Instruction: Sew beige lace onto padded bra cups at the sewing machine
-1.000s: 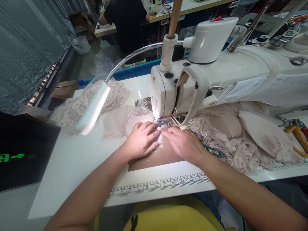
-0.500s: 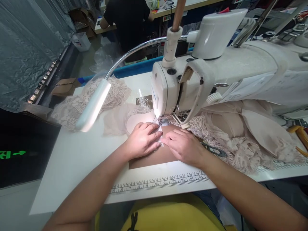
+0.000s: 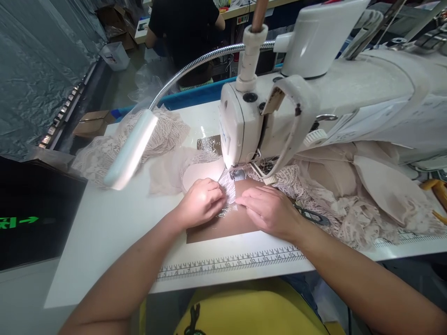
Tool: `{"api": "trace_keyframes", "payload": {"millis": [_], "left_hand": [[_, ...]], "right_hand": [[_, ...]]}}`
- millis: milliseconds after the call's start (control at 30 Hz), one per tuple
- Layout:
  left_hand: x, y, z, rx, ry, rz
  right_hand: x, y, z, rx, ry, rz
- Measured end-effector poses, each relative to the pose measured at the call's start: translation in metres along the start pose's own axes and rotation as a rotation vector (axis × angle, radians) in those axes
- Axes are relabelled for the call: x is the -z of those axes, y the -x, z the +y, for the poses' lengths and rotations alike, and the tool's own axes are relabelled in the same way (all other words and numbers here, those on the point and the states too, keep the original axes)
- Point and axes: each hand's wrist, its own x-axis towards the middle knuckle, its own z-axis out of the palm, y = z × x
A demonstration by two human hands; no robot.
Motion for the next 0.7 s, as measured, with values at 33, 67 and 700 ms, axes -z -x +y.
{"api": "trace_keyframes", "payload": {"millis": [33, 67, 700], "left_hand": [[0.0003, 0.0002, -0.0002, 0.012, 0.018, 0.003], [0.0004, 0.0006, -0.0003, 0.027, 0.033, 0.007], [-0.0029, 0.008, -0.0062, -0.126, -0.036, -0.022]], "right_hand": [[0.0001, -0.0005, -0.0009, 0.007, 0.003, -0.01], [0.0001, -0.001, -0.002, 0.017, 0.016, -0.033], [0.0011, 0.0007, -0.0045, 0.081, 0.095, -0.273]]}}
